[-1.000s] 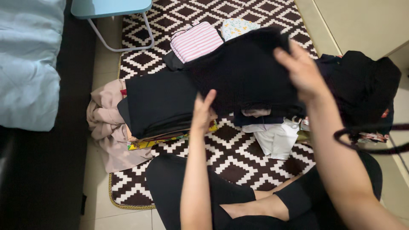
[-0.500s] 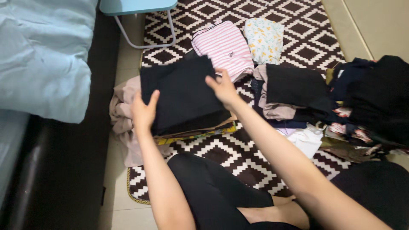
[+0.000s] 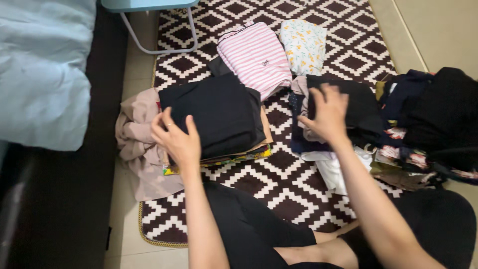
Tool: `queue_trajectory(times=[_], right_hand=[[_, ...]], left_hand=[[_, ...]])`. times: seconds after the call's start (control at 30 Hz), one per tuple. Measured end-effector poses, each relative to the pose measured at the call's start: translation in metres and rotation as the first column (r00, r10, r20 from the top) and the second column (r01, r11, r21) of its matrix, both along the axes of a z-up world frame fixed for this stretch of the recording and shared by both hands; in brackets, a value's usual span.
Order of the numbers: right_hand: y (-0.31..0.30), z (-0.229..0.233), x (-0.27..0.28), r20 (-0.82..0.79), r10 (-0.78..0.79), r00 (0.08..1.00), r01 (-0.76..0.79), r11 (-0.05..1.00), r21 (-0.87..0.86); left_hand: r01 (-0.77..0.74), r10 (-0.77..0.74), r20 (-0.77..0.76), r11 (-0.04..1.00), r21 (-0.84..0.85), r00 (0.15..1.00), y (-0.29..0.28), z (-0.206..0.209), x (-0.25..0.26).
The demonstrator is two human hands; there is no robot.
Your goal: The person folds and stacks clothes while sitting on a rug, then places a stack of folded items into a wardrobe shelf.
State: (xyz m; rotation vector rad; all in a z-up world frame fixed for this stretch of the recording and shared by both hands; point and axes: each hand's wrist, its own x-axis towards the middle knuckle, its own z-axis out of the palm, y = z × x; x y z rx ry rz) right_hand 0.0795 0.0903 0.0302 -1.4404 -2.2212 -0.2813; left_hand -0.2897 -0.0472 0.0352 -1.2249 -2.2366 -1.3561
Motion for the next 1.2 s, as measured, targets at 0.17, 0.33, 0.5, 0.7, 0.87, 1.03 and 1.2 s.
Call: queue_trajectory(times=[0.17,0.33,0.5,0.7,0.87,1.03,1.2], right_hand=[[0.030,-0.030,0.075,-0.174,-0.054,0.983,0.011,0.971,-0.239],[0.044,-0.030,0.105,-0.584,-0.186,0.790,-0.156,0.861,-0.485],[0.028,-0.030,0.081,-0.296,-0.137,0.945,0.055,0.961,-0.270],[0.022,0.008,0.066,0.056,-0.040,0.998,0.051,0.978,-0.202],[0.020,0.010,0.063,0.056,-0.132,0.990,0.136,0.988,-0.077],[0.098,0.036,0.121,-0.336,-0.146,0.930,0.131,0.989,-0.068],[0.164,0.056,0.162,-0.992,-0.119,-0.050,-0.240,0.965,-0.104]], left_hand=[[0.247,-0.249,0.037,0.968,0.047,0.968,0.013,0.025,0.095],[0.563,-0.565,0.055,0.825,0.053,0.823,0.019,0.019,0.178],[0.746,-0.743,0.148,0.664,0.047,0.652,0.024,-0.006,0.224],[0.844,-0.811,0.331,0.531,0.073,0.482,0.050,-0.040,0.243],[0.844,-0.809,0.346,0.530,0.079,0.475,0.064,-0.052,0.254],[0.838,-0.794,0.368,0.542,0.067,0.484,0.068,-0.062,0.249],[0.784,-0.737,0.403,0.617,0.072,0.543,0.088,-0.082,0.252]])
